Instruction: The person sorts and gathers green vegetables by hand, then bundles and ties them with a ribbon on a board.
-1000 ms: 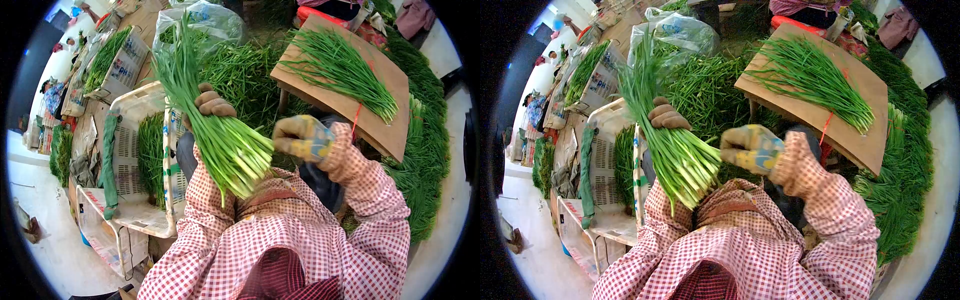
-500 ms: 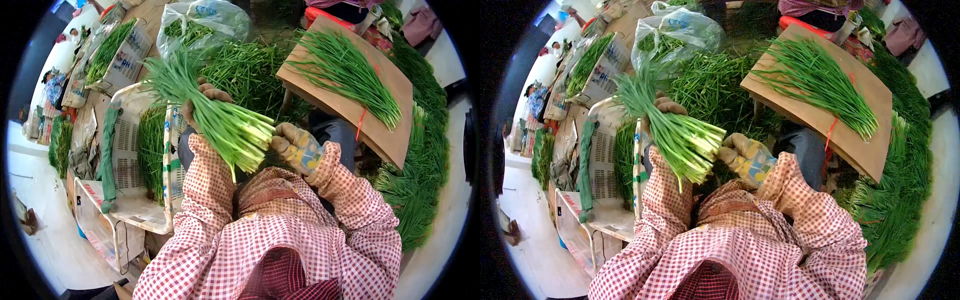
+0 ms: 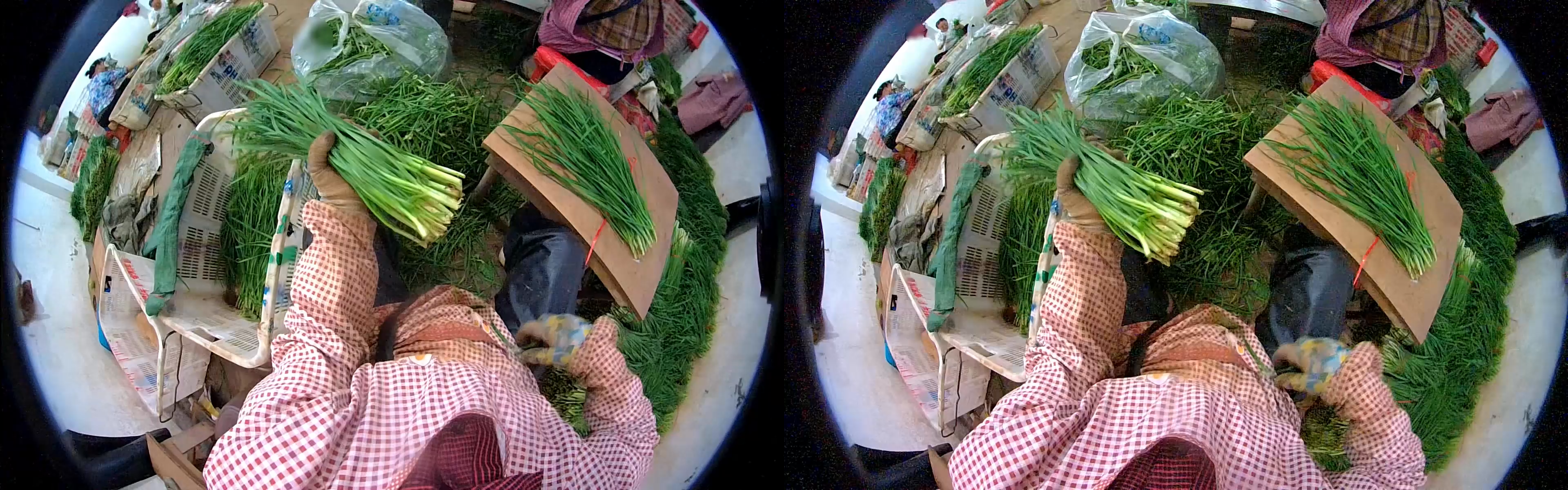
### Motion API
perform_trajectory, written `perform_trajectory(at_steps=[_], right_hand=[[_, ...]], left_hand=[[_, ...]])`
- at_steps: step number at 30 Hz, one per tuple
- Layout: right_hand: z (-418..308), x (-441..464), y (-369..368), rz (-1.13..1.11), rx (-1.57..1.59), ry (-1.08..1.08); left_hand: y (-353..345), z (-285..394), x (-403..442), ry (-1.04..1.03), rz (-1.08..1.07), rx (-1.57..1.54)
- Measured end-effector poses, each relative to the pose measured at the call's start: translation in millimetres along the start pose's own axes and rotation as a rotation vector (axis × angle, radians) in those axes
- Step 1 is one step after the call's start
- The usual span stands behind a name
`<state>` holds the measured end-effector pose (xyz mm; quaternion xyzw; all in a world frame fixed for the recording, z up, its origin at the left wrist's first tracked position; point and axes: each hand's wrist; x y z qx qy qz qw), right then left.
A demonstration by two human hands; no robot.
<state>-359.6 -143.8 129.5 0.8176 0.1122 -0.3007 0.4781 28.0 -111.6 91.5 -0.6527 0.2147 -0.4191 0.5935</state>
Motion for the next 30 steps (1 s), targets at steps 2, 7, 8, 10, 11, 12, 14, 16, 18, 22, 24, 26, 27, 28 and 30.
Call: perform_trajectory(at_steps=[2, 7, 8, 10, 11, 12, 14, 16, 18, 22, 24, 26, 27, 28, 30], right_hand=[[-5.9, -4.6, 8.0, 0.518, -0.087, -0.096], [-60.0, 37.1, 95.6, 1.034, -0.153, 0.157], [-61.2, 52.1, 100.2, 1.093, -0.162, 0.246], [-55.4, 76.6, 101.1, 1.156, -0.169, 0.334], [-56.0, 82.3, 103.7, 1.108, -0.199, 0.331], [-58.4, 85.3, 106.2, 1.057, -0.23, 0.33], [-77.5, 74.2, 119.7, 0.766, 0.127, 0.115], [-96.0, 82.1, 121.5, 0.548, 0.629, -0.23], [-81.5, 106.7, 99.1, 0.635, 0.672, -0.173], [-81.4, 100.7, 98.1, 0.674, 0.592, -0.179], [-67.2, 109.3, 92.0, 0.63, 0.425, -0.137], [-22.9, 171.4, 69.1, 0.608, 1.209, -0.207], [-18.5, 175.7, 68.2, 0.585, 1.406, -0.218], [-14.5, 179.8, 67.5, 0.569, 1.602, -0.237], [-28.2, 153.2, 83.3, 0.456, 1.572, -0.071]], left_hand=[[4.1, 3.4, 1.4, -0.034, 0.103, 0.217], [-24.0, -22.2, -12.2, -0.031, 0.151, 0.257], [-27.8, -24.1, -14.8, -0.027, 0.152, 0.274], [-31.6, -25.3, -18.1, -0.01, 0.18, 0.28], [-31.8, -24.7, -18.8, -0.009, 0.18, 0.28], [-31.5, -24.0, -19.6, 0.005, 0.199, 0.28], [-30.8, -21.4, -23.2, 0.013, 0.226, 0.281], [-31.4, -22.0, -22.6, 0.011, 0.232, 0.274], [-27.5, -22.0, -20.9, 0.021, 0.258, 0.262], [-22.4, -24.7, -21.4, 0.018, 0.287, 0.258], [-18.8, -29.6, -22.2, 0.017, 0.307, 0.253], [-9.2, -32.2, -20.3, -0.011, 0.339, 0.266], [-9.3, -32.1, -20.0, -0.012, 0.339, 0.266], [-9.7, -31.7, -19.8, -0.003, 0.345, 0.26], [-10.5, -28.0, -18.0, -0.001, 0.353, 0.258]])
Point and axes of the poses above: each hand's wrist, its own x-axis towards the middle knuckle, its own y-axis out of the back of the hand, z = x × y, and after that the axes turned 10 degrees about -x, right-handed
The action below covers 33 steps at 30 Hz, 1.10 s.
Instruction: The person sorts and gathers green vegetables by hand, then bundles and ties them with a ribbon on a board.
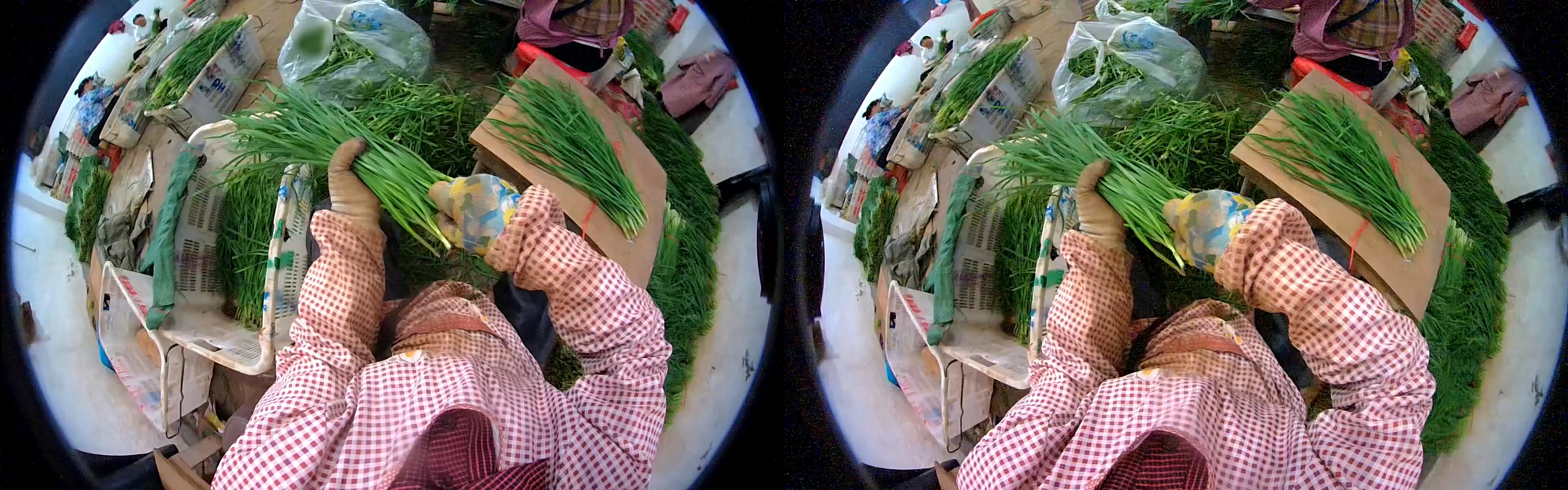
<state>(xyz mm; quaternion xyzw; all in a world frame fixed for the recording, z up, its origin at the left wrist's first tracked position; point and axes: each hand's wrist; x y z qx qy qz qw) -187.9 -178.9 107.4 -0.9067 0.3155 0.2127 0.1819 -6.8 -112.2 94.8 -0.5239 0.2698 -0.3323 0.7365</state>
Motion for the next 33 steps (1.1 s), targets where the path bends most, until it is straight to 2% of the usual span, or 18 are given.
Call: perform_trajectory(at_steps=[1, 3, 4, 8, 11, 13, 15, 16, 17, 18, 19, 21, 22, 23, 24, 29, 30, 33], right_hand=[[-10.6, -13.9, -3.1, -0.063, -0.008, 0.012], [-21.1, -43.2, 3.2, -0.018, -1.524, 0.703], [-23.4, -51.6, 1.5, -0.009, -1.598, 0.784], [20.0, -46.9, 28.1, -0.121, -1.63, 0.497], [62.4, -28.3, 61.7, -0.12, -1.927, 0.081], [34.9, -16.2, 69.1, -0.035, -1.799, 0.086], [-2.7, -11.3, 77.9, 0.177, -1.448, 0.536], [-23.5, -9.8, 76.0, 0.2, -1.257, 0.586], [-45.3, -27.1, 57.2, 0.235, -1.227, 0.59], [-67.2, -44.4, 38.5, 0.269, -1.197, 0.595], [-87.7, -66.8, 12.9, 0.313, -1.329, 0.551], [-80.0, -65.5, -6.0, 0.317, -1.479, 0.681], [-75.3, -57.9, -11.4, 0.297, -1.54, 0.569], [-61.4, -47.6, -15.1, 0.433, -1.66, 0.52], [-52.2, -39.4, -6.3, 0.45, -1.658, 0.51], [-17.3, 6.1, 44.9, 0.221, -1.296, 0.573], [-20.5, 15.2, 49.4, 0.046, -1.138, 0.526], [-38.0, -31.1, 47.7, 0.052, -1.252, 0.482]], left_hand=[[-0.5, 5.4, 2.3, -0.048, 0.017, 0.038], [-3.5, 21.8, 9.3, -0.11, 0.033, 0.075], [-5.8, 34.1, 13.3, -0.129, 0.019, 0.028], [-5.0, 87.1, 32.7, -0.291, -0.132, 0.032], [-22.9, 102.7, 22.6, -0.398, -0.117, 0.146], [-35.9, 98.2, 14.4, -0.33, -0.077, 0.142], [-36.2, 86.3, 8.7, -0.282, -0.073, 0.148], [-40.6, 76.4, 6.2, -0.237, -0.072, 0.132], [-46.2, 65.4, 3.1, -0.19, -0.071, 0.115], [-55.2, 49.2, -1.1, -0.248, -0.032, 0.137], [-56.0, 36.7, 0.3, -0.222, -0.038, 0.134], [-52.7, 15.2, 5.3, -0.116, -0.033, 0.072], [-50.8, 6.8, 6.9, -0.092, 0.004, 0.074], [-52.9, 0.2, 6.0, -0.074, -0.004, 0.074], [-54.8, -6.3, 4.4, -0.034, 0.054, 0.07], [-39.5, -32.2, 6.2, 0.069, 0.16, 0.131], [-37.5, -34.9, 7.9, 0.094, 0.203, 0.14], [-27.9, -41.7, 18.7, 0.122, 0.195, 0.104]])
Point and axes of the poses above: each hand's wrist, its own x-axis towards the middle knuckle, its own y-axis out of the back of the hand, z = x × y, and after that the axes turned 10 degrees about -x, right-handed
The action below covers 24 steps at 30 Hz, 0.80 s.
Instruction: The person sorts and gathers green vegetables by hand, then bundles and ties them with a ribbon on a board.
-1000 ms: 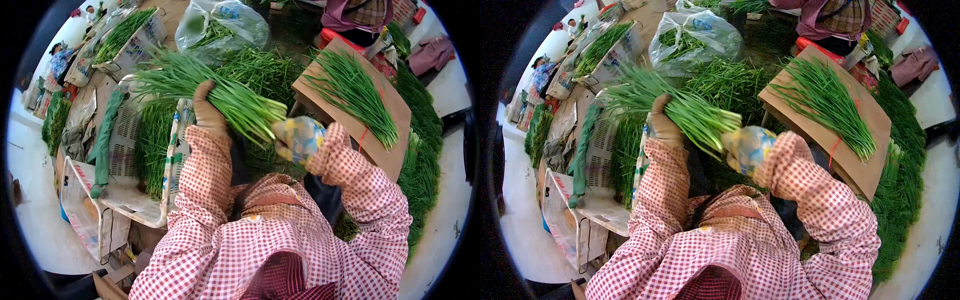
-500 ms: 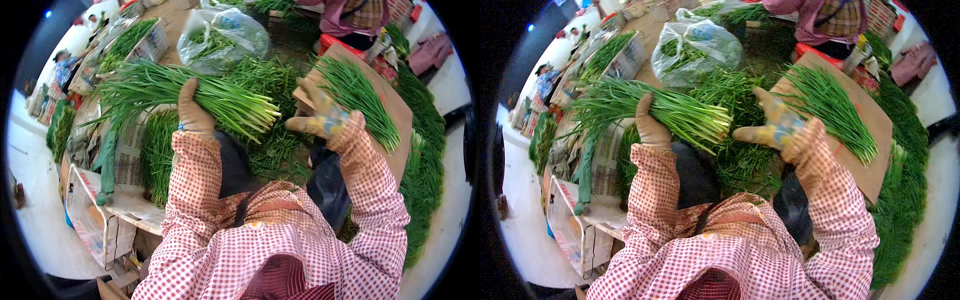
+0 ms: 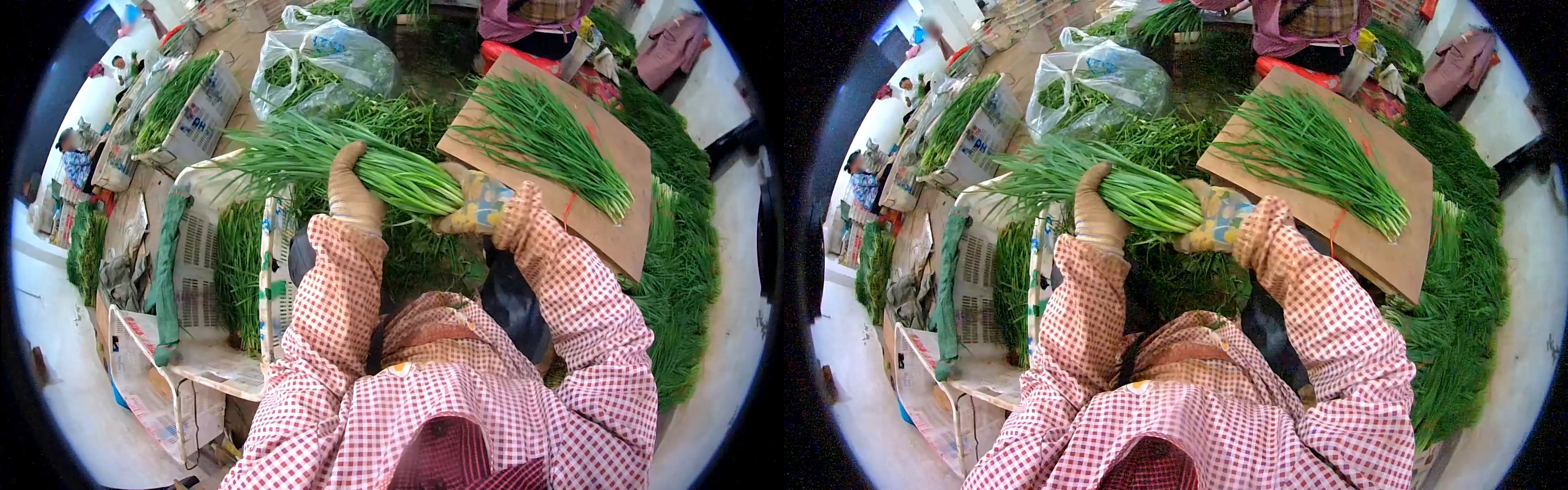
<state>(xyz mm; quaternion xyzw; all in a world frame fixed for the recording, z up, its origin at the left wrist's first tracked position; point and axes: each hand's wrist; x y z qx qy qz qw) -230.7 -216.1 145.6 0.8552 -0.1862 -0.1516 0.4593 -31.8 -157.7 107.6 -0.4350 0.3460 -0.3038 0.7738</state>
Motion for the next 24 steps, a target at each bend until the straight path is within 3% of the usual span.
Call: perform_trajectory(at_steps=[5, 8, 11, 14, 16, 18, 20, 24], right_hand=[[22.5, -27.9, 5.5, 0.254, 0.197, -0.01], [26.7, -52.1, -28.8, 0.542, 0.496, -0.05], [-6.5, -42.6, -80.6, 0.619, 0.858, -0.087], [-43.2, -9.5, -76.0, 0.701, 1.218, -0.213], [-68.6, -6.2, -52.0, 0.644, 1.319, -0.23], [-54.0, 11.1, -57.6, 0.595, 1.302, -0.284], [-49.0, 12.3, -60.2, 0.498, 1.624, -0.301], [-32.1, 31.8, -95.1, 0.522, 1.671, -0.31]], left_hand=[[-25.3, 7.8, -8.4, 0.002, 0.078, -0.138], [-28.7, 13.6, 5.5, -0.044, 0.06, -0.192], [-35.5, 6.9, 7.7, -0.04, 0.048, -0.207], [-40.2, -2.6, 1.3, -0.036, 0.059, -0.186], [-33.1, -4.4, 2.6, -0.013, -0.074, -0.233], [-32.0, -5.1, -5.7, -0.048, -0.055, -0.212], [-30.6, -4.7, -13.0, -0.101, -0.026, -0.166], [-19.5, -8.9, -14.8, -0.194, -0.029, -0.092]])
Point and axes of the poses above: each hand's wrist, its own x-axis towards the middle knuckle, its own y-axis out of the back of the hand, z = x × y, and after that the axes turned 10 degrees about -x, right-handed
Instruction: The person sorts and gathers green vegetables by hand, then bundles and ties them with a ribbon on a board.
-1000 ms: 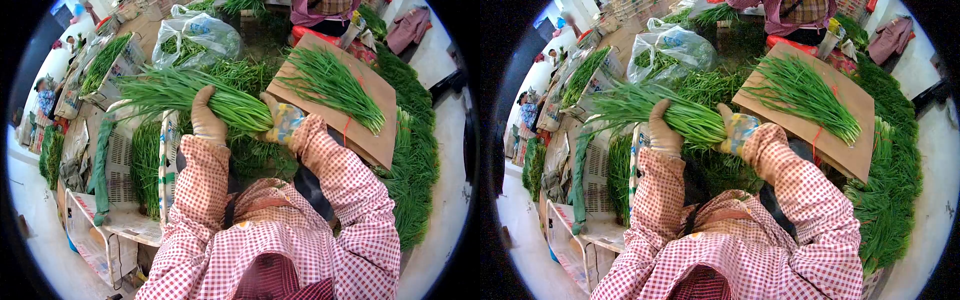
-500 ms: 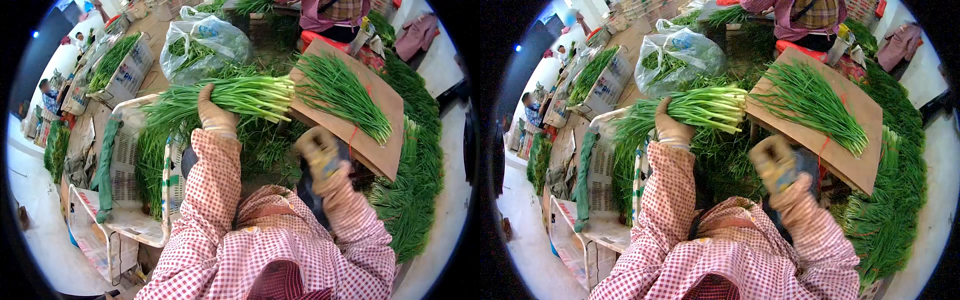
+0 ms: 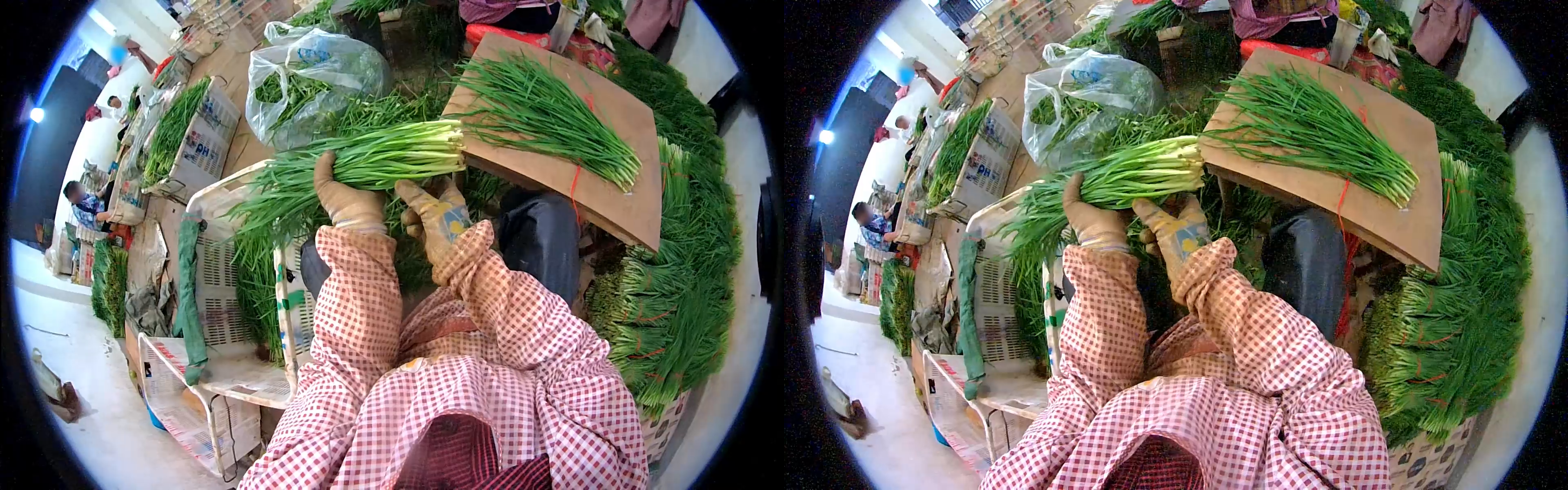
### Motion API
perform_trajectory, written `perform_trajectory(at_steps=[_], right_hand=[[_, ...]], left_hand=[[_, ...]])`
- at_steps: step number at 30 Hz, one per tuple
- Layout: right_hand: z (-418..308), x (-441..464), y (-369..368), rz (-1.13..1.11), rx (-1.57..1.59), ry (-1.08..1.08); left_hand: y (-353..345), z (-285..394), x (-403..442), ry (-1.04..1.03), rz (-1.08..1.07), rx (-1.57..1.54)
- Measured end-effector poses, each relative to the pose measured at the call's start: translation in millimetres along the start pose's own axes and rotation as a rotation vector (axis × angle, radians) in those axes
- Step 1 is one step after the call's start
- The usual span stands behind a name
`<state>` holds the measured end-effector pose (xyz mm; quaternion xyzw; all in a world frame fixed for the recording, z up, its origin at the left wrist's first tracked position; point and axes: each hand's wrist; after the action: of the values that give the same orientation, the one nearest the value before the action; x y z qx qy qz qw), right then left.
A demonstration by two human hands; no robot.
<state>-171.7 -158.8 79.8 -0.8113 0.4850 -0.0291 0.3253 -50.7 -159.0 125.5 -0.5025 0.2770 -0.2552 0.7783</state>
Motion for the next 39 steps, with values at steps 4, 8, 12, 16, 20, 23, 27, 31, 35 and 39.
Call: perform_trajectory(at_steps=[4, 8, 12, 16, 20, 23, 27, 31, 35, 39], right_hand=[[-14.6, -16.4, -8.5, 0.135, -0.37, 0.009], [-16.2, -27.2, -10.7, 0.076, -0.18, -0.009], [-15.1, -30.1, -8.5, 0.03, -0.174, 0.025], [-6.0, -30.6, -10.5, 0.062, -0.09, 0.04], [20.6, -21.4, 11.3, -0.206, 0.202, 0.127], [-3.3, -41.6, 6.0, -0.101, 0.121, 0.23], [-49.1, -65.7, 21.6, -0.146, 0.116, 0.279], [-77.6, -86.7, 68.8, -0.307, -0.019, 0.485], [-68.3, -70.7, 106.7, -0.555, -1.319, 0.355], [-91.9, -29.8, 99.4, -0.582, -1.765, 0.133]], left_hand=[[21.9, 4.7, 10.7, 0.15, -0.01, -0.063], [26.5, 2.0, 4.4, 0.15, -0.043, -0.03], [28.4, 3.8, 4.3, 0.229, -0.008, -0.055], [29.4, 0.1, 5.0, 0.179, 0.012, 0.009], [36.0, -0.3, 10.3, 0.201, -0.118, 0.012], [32.1, 1.4, 8.3, 0.176, -0.084, -0.007], [18.9, 14.5, 10.6, 0.093, 0.033, 0.062], [37.8, 58.9, 44.6, 0.085, -0.006, -0.008], [43.9, 80.8, 53.3, -0.036, -0.031, 0.033], [40.2, 70.4, 38.0, -0.031, -0.174, -0.003]])
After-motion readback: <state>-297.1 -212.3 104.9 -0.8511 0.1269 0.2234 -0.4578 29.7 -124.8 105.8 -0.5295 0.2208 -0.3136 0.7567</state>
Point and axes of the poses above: each hand's wrist, its own x-axis towards the middle knuckle, its own y-axis out of the back of the hand, z = x × y, and after that the axes turned 10 degrees about -x, right-handed
